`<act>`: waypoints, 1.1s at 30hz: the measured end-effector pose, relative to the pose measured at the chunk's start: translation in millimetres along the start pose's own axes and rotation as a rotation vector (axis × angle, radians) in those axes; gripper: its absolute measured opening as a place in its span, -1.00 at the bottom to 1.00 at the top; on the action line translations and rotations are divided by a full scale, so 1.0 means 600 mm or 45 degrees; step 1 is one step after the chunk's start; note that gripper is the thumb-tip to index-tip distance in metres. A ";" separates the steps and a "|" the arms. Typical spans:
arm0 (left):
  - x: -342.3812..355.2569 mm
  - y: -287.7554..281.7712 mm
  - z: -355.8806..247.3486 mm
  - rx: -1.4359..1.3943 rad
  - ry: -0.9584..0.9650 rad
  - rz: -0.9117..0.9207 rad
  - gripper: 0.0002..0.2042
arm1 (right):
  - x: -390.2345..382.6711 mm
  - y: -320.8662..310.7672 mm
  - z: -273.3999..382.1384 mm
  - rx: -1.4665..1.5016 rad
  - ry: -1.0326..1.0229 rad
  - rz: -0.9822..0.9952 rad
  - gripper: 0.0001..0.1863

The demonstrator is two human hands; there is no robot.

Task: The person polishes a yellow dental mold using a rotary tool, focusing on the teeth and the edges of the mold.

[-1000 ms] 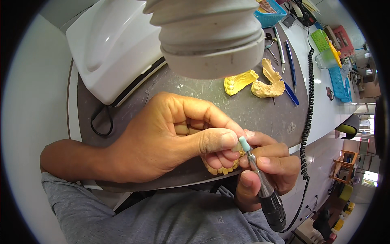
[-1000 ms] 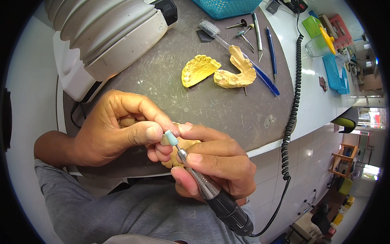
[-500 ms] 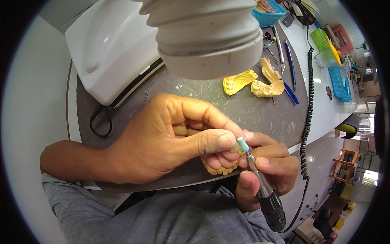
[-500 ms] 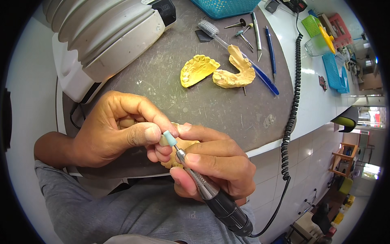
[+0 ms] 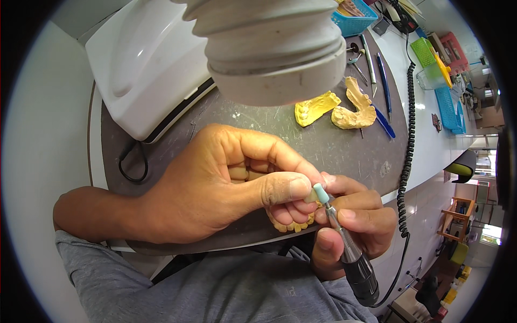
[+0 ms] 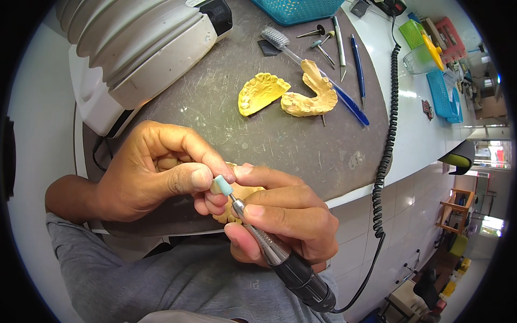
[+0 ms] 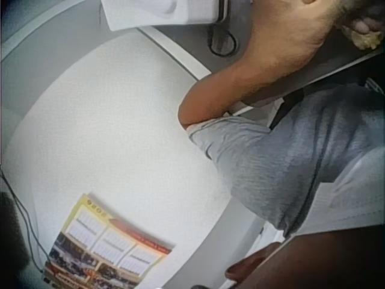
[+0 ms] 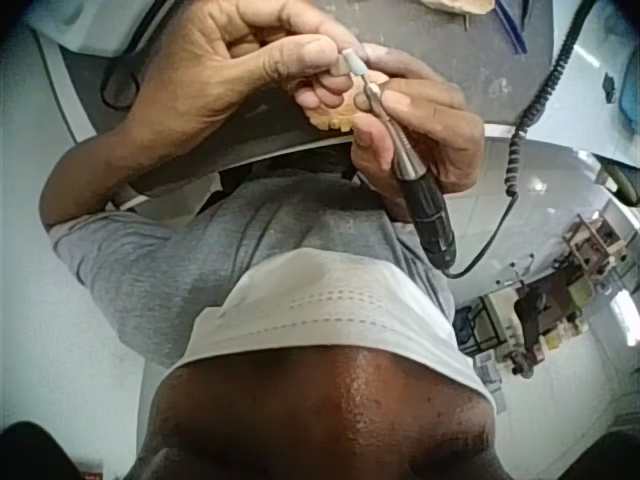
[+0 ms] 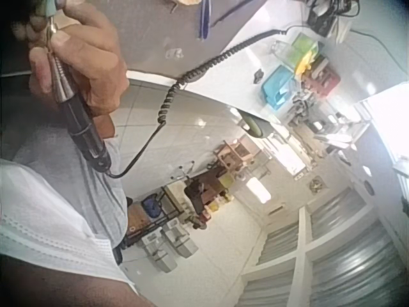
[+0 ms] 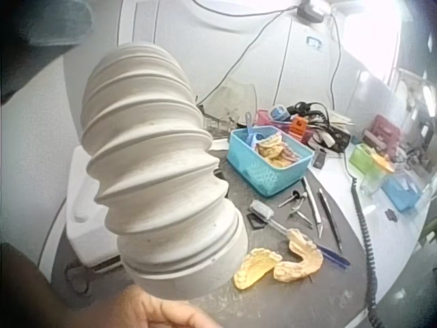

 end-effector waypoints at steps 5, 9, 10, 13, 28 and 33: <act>-0.001 0.000 0.000 0.000 0.003 -0.014 -0.84 | -0.001 0.000 0.001 -0.011 -0.012 0.016 -0.61; -0.001 0.000 0.000 -0.013 0.005 -0.024 -0.84 | -0.002 0.000 0.002 -0.034 -0.002 -0.024 -0.62; -0.001 -0.001 0.000 -0.013 0.005 -0.023 -0.84 | -0.002 -0.002 0.002 -0.039 -0.002 -0.044 -0.63; 0.000 0.000 -0.001 -0.011 0.009 0.006 -0.83 | -0.003 -0.003 0.001 -0.005 0.023 -0.066 -0.63; 0.000 0.001 0.001 -0.026 -0.005 0.018 -0.83 | -0.002 -0.002 0.000 0.003 0.008 -0.010 -0.63; -0.001 0.001 -0.001 -0.029 -0.014 0.009 -0.83 | -0.001 -0.003 0.001 0.026 -0.003 -0.023 -0.63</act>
Point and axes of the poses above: each hand's wrist, its own x-axis towards the middle knuckle, its own y-axis out of the palm, z = x × y, the point moved 9 cm from there along x, towards the middle knuckle, and after that the axes turned 10 degrees about z, right-handed, at the moved point
